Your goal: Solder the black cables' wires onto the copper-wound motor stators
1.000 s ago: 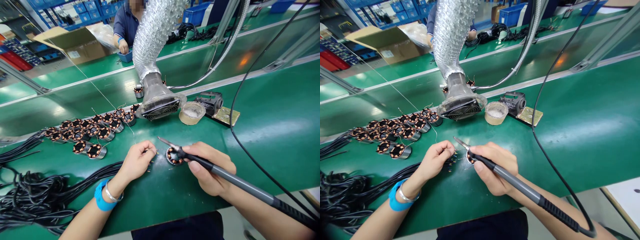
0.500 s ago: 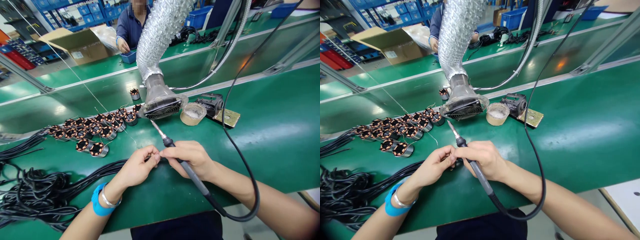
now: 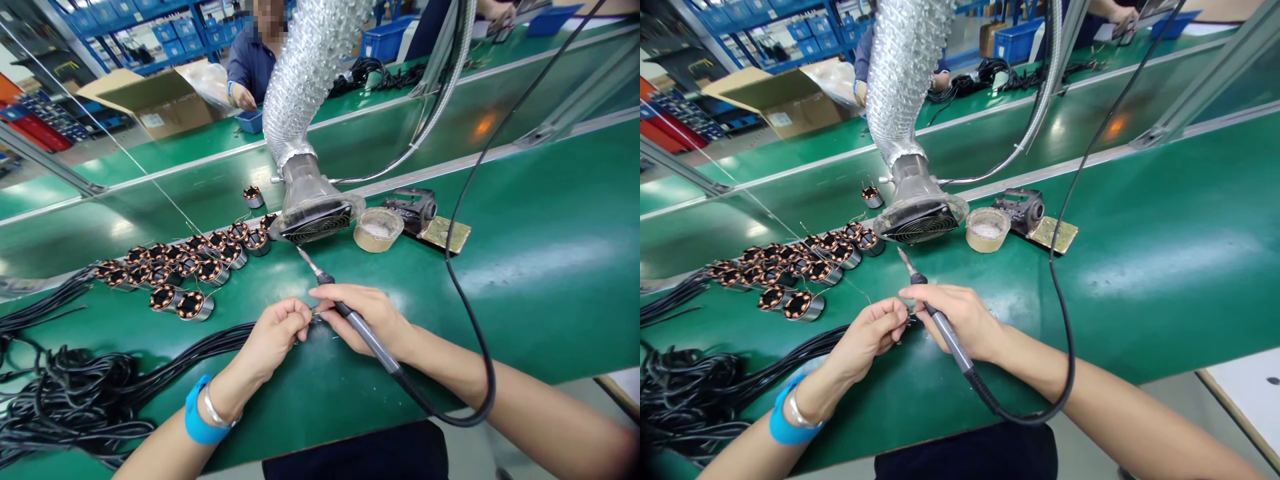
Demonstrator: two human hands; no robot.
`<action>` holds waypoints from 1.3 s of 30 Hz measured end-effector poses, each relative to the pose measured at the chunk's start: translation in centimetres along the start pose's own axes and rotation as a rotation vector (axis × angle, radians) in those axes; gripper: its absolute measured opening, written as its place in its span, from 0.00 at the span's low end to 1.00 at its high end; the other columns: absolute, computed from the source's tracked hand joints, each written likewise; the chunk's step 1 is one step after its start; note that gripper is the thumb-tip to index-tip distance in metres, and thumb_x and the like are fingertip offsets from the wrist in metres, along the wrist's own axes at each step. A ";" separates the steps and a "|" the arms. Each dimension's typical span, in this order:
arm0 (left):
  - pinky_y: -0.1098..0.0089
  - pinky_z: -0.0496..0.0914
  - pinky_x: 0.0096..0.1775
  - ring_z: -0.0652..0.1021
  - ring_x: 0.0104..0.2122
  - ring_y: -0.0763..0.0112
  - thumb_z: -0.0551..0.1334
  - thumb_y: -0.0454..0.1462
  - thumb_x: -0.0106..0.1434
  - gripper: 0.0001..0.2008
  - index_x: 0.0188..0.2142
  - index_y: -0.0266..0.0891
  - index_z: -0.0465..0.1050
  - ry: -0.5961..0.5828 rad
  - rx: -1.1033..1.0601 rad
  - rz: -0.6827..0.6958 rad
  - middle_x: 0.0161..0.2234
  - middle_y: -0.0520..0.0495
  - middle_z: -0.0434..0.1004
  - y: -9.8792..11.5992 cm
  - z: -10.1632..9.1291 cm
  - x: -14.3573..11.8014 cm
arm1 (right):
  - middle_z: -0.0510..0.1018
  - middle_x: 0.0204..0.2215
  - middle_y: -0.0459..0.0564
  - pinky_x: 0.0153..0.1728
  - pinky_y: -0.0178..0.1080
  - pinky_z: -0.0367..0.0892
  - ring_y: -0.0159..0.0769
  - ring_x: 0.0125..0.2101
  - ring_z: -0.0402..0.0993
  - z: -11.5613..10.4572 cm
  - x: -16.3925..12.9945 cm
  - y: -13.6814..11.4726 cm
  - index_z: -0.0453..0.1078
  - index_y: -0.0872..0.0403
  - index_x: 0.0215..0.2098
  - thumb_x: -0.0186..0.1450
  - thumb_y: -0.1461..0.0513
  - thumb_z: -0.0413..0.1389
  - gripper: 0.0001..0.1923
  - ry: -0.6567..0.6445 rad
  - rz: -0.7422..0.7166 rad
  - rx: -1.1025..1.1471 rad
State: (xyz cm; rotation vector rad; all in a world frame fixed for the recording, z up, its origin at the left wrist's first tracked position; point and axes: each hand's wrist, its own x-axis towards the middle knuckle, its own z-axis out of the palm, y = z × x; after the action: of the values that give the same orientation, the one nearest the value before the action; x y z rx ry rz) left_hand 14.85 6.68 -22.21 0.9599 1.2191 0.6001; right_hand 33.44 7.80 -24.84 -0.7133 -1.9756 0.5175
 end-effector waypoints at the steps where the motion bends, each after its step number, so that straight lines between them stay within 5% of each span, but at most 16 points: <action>1: 0.75 0.44 0.19 0.49 0.13 0.84 0.62 0.45 0.54 0.14 0.25 0.39 0.63 0.017 -0.004 0.008 0.16 0.60 0.62 -0.1 0.1 0.0 | 0.80 0.33 0.47 0.37 0.34 0.74 0.31 0.33 0.78 0.0 -0.1 0.2 0.65 0.52 0.54 0.65 0.70 0.50 0.20 -0.002 -0.014 -0.014; 8: 0.75 0.45 0.19 0.51 0.15 0.82 0.61 0.44 0.56 0.13 0.24 0.40 0.60 0.145 -0.006 0.108 0.16 0.61 0.56 -1.6 0.5 0.5 | 0.72 0.24 0.45 0.26 0.33 0.65 0.31 0.24 0.68 -0.3 -0.3 1.1 0.68 0.55 0.51 0.70 0.67 0.45 0.15 -0.085 -0.171 -0.187; 14: 0.75 0.49 0.21 0.52 0.18 0.79 0.59 0.43 0.58 0.11 0.25 0.39 0.64 0.224 0.086 0.189 0.17 0.60 0.53 -2.3 0.9 0.7 | 0.75 0.27 0.45 0.29 0.34 0.67 0.31 0.26 0.70 -1.5 -1.1 -0.2 0.68 0.53 0.52 0.68 0.69 0.50 0.16 -0.022 -0.071 -0.152; 18: 0.74 0.55 0.24 0.58 0.20 0.77 0.58 0.42 0.59 0.11 0.25 0.39 0.64 0.266 0.175 0.230 0.19 0.58 0.56 -2.4 1.0 0.5 | 0.79 0.33 0.46 0.34 0.34 0.72 0.32 0.31 0.75 -3.0 -1.8 -2.2 0.66 0.49 0.57 0.67 0.69 0.53 0.21 0.101 0.129 0.003; 25: 0.74 0.56 0.26 0.59 0.22 0.76 0.55 0.42 0.61 0.12 0.25 0.38 0.64 0.295 0.229 0.241 0.20 0.57 0.56 -2.2 1.5 0.1 | 0.76 0.29 0.48 0.25 0.37 0.66 0.35 0.27 0.73 -2.9 -3.9 -1.9 0.76 0.49 0.43 0.66 0.61 0.56 0.09 0.343 0.404 0.229; 39: 0.74 0.54 0.25 0.58 0.22 0.76 0.55 0.41 0.63 0.12 0.26 0.38 0.64 0.273 0.252 0.249 0.20 0.57 0.55 -2.3 1.5 0.0 | 0.75 0.25 0.46 0.23 0.36 0.62 0.31 0.22 0.69 -2.4 -3.8 -1.6 0.76 0.50 0.40 0.64 0.63 0.56 0.08 0.336 0.399 0.254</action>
State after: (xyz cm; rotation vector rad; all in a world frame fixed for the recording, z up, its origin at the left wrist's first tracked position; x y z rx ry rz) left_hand 16.07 5.12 -24.13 1.2851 1.4526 0.8071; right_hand 36.59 4.18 -25.16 -0.9675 -1.4292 0.8127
